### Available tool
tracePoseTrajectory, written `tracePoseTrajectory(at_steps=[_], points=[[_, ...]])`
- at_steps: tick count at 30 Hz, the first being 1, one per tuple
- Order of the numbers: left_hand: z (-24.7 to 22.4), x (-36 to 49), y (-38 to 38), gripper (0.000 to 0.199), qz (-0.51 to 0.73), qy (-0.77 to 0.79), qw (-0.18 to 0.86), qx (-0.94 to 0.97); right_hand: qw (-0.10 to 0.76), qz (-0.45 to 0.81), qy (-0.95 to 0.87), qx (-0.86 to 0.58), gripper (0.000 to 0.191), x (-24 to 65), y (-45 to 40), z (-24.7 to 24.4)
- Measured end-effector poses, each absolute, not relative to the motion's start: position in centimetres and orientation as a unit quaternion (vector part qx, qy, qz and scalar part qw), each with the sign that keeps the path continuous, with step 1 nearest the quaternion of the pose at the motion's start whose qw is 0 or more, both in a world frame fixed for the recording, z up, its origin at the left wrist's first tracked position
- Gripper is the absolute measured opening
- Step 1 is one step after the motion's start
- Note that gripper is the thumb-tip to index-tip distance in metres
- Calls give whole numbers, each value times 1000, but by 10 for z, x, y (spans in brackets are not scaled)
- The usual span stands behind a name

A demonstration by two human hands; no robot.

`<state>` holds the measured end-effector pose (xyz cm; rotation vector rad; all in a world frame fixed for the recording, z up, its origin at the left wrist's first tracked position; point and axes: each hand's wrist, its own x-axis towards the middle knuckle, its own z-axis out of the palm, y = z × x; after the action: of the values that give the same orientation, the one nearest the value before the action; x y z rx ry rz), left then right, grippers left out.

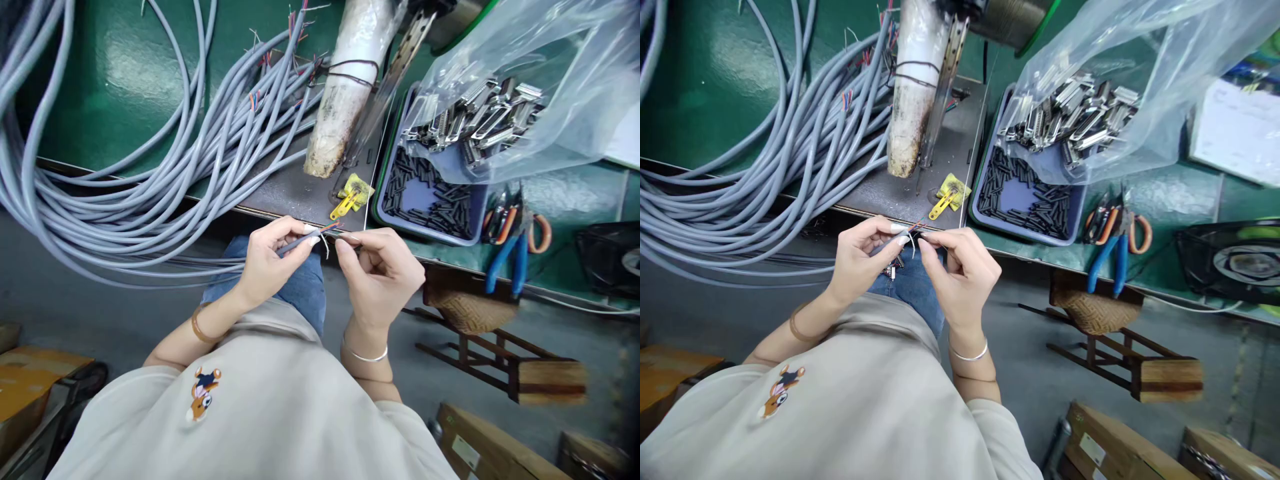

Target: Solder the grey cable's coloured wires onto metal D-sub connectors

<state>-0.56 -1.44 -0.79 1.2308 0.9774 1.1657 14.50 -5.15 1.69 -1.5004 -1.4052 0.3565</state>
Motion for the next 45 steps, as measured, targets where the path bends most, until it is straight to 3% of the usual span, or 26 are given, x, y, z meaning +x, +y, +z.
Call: tracePoseTrajectory(at_steps=[8,14,16,18,22,25,39,45], points=[[-10,-4,-17,7,529,382,348,673,492,173,-592,-614,2,143,-48,16],[-11,0,-18,8,534,366,265,715,494,168,-582,-624,7,141,-47,15],[-11,0,-20,6,528,382,293,700,494,172,-579,-625,7,141,-48,14],[-9,-1,-21,2,511,404,390,651,499,179,-578,-621,8,141,-49,13],[-1,-6,-18,18,442,358,672,475,531,254,-543,-599,11,141,-49,10],[3,-10,-12,29,405,311,768,385,552,309,-512,-580,12,141,-47,8],[-1,-12,-8,28,414,325,760,380,519,309,-507,-615,4,145,-47,16],[0,-10,-11,23,442,347,707,429,498,309,-517,-624,9,148,-47,22]])
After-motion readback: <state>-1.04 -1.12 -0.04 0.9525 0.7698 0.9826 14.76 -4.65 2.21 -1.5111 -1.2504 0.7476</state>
